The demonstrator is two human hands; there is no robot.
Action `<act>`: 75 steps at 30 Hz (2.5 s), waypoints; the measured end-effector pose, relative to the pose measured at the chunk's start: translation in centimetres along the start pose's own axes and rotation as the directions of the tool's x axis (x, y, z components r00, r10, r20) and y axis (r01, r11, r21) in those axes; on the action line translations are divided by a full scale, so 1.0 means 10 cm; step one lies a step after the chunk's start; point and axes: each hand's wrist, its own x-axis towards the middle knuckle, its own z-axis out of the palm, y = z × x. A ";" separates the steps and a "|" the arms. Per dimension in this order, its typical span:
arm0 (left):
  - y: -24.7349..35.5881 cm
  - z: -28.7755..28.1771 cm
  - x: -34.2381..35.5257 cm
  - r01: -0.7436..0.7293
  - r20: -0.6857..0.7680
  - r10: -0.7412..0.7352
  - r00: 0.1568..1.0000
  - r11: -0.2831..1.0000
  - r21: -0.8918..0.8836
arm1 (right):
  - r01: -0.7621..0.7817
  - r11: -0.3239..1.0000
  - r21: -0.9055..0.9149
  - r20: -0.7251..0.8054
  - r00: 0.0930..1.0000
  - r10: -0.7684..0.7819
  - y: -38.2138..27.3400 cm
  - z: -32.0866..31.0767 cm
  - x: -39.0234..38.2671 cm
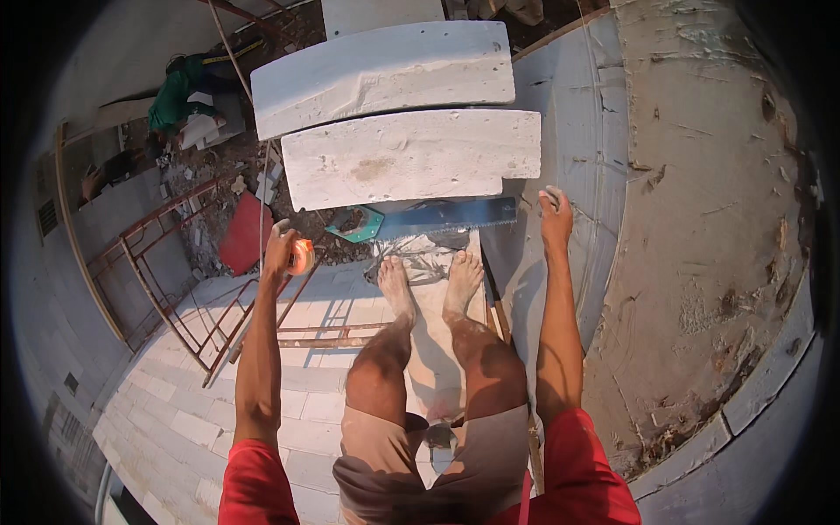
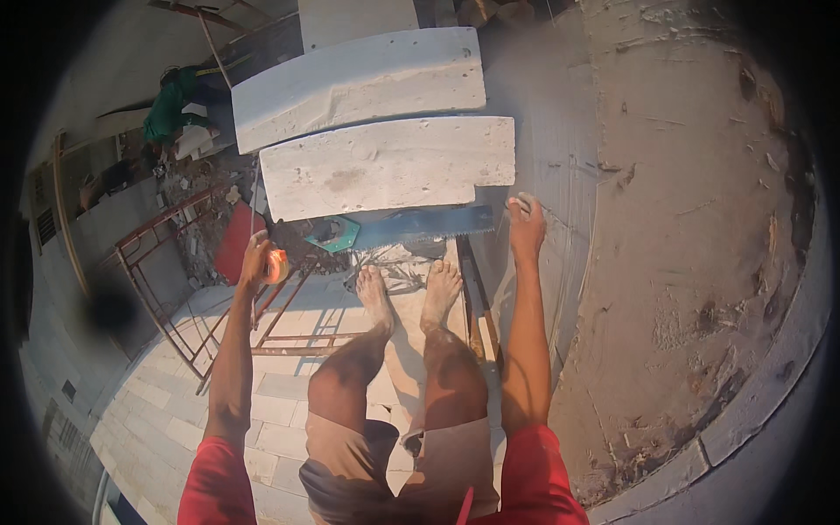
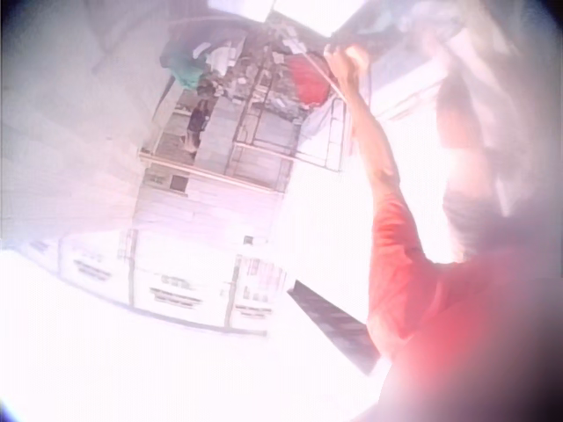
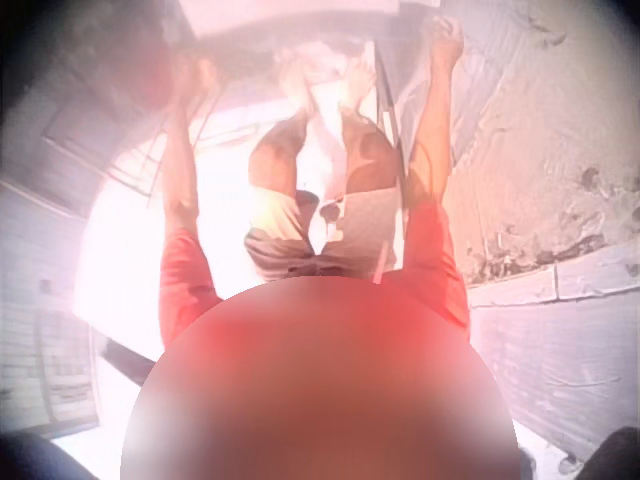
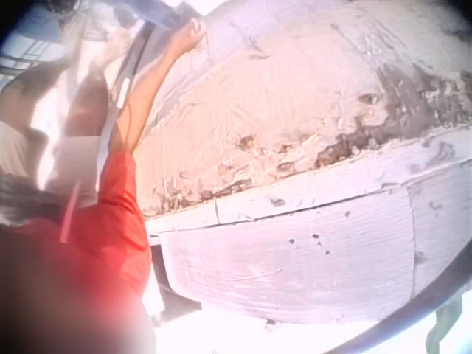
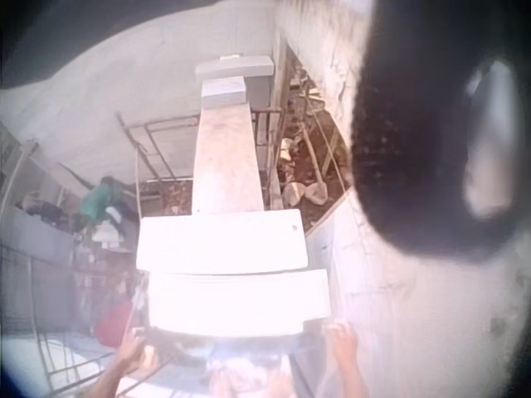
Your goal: The person applies mortar to a wall using a trowel, places a white tile, and taps it into place with a hammer. They then measure the wall and a tile with a tape measure and use a hand saw to cut the tile.
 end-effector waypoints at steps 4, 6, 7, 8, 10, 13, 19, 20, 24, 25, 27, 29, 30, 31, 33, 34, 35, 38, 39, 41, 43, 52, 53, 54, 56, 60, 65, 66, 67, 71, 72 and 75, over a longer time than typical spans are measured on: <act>-0.04 0.05 0.69 -0.160 0.039 0.162 0.986 0.986 -0.045 | 0.054 0.998 0.034 -0.174 0.984 -0.047 0.18 0.34 0.63; -0.08 0.01 0.85 -0.163 0.050 0.167 0.985 0.983 -0.082 | 0.112 0.990 0.080 -0.177 0.980 -0.097 0.28 0.46 0.84; -0.10 -0.01 0.90 -0.112 0.045 0.116 0.992 0.990 -0.081 | 0.086 0.987 0.137 -0.158 0.985 -0.064 0.33 0.50 0.92; -0.14 -0.02 0.93 -0.168 0.024 0.173 0.985 0.975 -0.143 | 0.125 0.974 0.189 -0.097 0.989 -0.108 0.39 0.54 0.99; -0.23 0.06 0.98 -0.253 -0.028 0.254 0.967 0.934 -0.253 | 0.121 0.935 0.334 0.000 0.992 -0.129 0.53 0.62 1.10; -0.34 0.24 1.05 -0.237 0.041 0.256 0.966 0.934 -0.267 | 0.052 0.851 0.522 0.122 0.983 -0.135 0.72 0.77 1.21; -0.32 0.42 0.98 -0.360 -0.170 0.327 0.930 0.902 -0.239 | 0.086 0.804 0.588 0.019 0.992 -0.121 0.64 0.89 1.18; -0.33 0.43 0.96 -0.381 -0.188 0.344 0.920 0.895 -0.231 | 0.162 0.825 0.542 -0.009 0.982 -0.188 0.59 0.87 1.15; -0.35 0.28 0.86 -0.410 -0.218 0.379 0.899 0.904 -0.118 | 0.281 0.888 0.365 -0.010 0.954 -0.298 0.40 0.72 1.01; -0.36 0.20 0.80 -0.445 -0.212 0.420 0.882 0.892 -0.086 | 0.302 0.896 0.326 -0.013 0.949 -0.315 0.37 0.64 0.95; -0.29 0.04 0.69 -0.461 -0.151 0.446 0.882 0.883 -0.090 | 0.299 0.933 0.200 -0.038 0.954 -0.297 0.29 0.47 0.84; -0.08 -0.17 0.61 -0.360 -0.090 0.352 0.931 0.928 -0.093 | 0.334 0.942 0.039 -0.055 0.942 -0.332 0.11 0.31 0.83; 0.06 -0.21 0.58 -0.456 -0.064 0.452 0.890 0.875 -0.162 | 0.361 0.930 -0.068 -0.050 0.930 -0.364 0.00 0.23 0.85; 0.25 -0.30 0.59 -0.524 -0.023 0.534 0.845 0.820 -0.230 | 0.398 0.906 -0.146 -0.035 0.913 -0.406 -0.13 0.18 0.86; 0.71 -0.46 0.67 -0.447 0.012 0.457 0.889 0.875 -0.185 | 0.285 0.880 -0.379 0.016 0.953 -0.302 -0.46 0.18 1.03; 0.89 -0.47 0.72 -0.461 -0.045 0.459 0.887 0.887 -0.036 | 0.246 0.853 -0.461 0.041 0.966 -0.256 -0.61 0.19 1.13; 1.09 -0.48 0.80 -0.498 -0.086 0.504 0.859 0.863 0.085 | 0.237 0.824 -0.515 0.049 0.968 -0.247 -0.74 0.22 1.22; 1.55 -0.56 1.05 -0.489 0.042 0.498 0.866 0.826 0.280 | 0.234 0.775 -0.587 0.076 0.969 -0.235 -0.99 0.32 1.46; 1.60 -0.57 1.12 -0.522 0.048 0.535 0.844 0.797 0.302 | 0.224 0.773 -0.594 0.082 0.972 -0.219 -1.02 0.33 1.51; 1.52 -0.57 1.19 -0.539 0.063 0.551 0.832 0.777 0.326 | 0.190 0.781 -0.595 0.090 0.981 -0.171 -0.99 0.33 1.50; 1.38 -0.56 1.22 -0.527 0.063 0.537 0.841 0.787 0.322 | 0.168 0.794 -0.584 0.060 0.985 -0.164 -0.91 0.32 1.44; 0.68 -0.39 0.77 -0.622 -0.055 0.644 0.763 0.756 0.205 | 0.196 0.934 -0.298 -0.161 0.954 -0.251 -0.40 0.37 0.93; 0.52 -0.39 0.67 -0.606 -0.043 0.617 0.786 0.781 0.149 | 0.211 0.958 -0.194 -0.195 0.949 -0.249 -0.26 0.36 0.84; 0.35 -0.40 0.59 -0.624 -0.012 0.625 0.781 0.781 0.042 | 0.233 0.969 -0.087 -0.232 0.941 -0.247 -0.14 0.37 0.77; 0.04 -0.33 0.46 -0.431 0.021 0.441 0.897 0.884 -0.183 | 0.243 0.960 0.140 -0.264 0.944 -0.200 0.13 0.42 0.63; -0.46 0.00 0.29 -0.389 -0.024 0.405 0.914 0.858 -0.335 | 0.269 0.820 0.505 -0.297 0.946 -0.127 0.56 0.56 0.39; -0.59 0.14 0.26 -0.394 -0.049 0.408 0.912 0.833 -0.389 | 0.292 0.693 0.659 -0.320 0.943 -0.093 0.59 0.61 0.43; -0.55 0.09 0.30 -0.401 -0.039 0.412 0.910 0.855 -0.330 | 0.305 0.713 0.632 -0.313 0.941 -0.126 0.54 0.61 0.48; -0.52 0.06 0.33 -0.415 -0.038 0.423 0.905 0.862 -0.290 | 0.305 0.725 0.618 -0.310 0.942 -0.131 0.48 0.60 0.54; -0.36 0.00 0.33 -0.493 -0.056 0.498 0.866 0.827 -0.271 | 0.350 0.703 0.619 -0.306 0.932 -0.194 0.29 0.61 0.70; -0.31 0.01 0.32 -0.490 -0.053 0.497 0.866 0.823 -0.289 | 0.357 0.713 0.603 -0.328 0.926 -0.187 0.26 0.61 0.72; -0.19 0.01 0.30 -0.537 -0.151 0.516 0.843 0.805 -0.251 | 0.380 0.726 0.574 -0.348 0.915 -0.204 0.24 0.60 0.74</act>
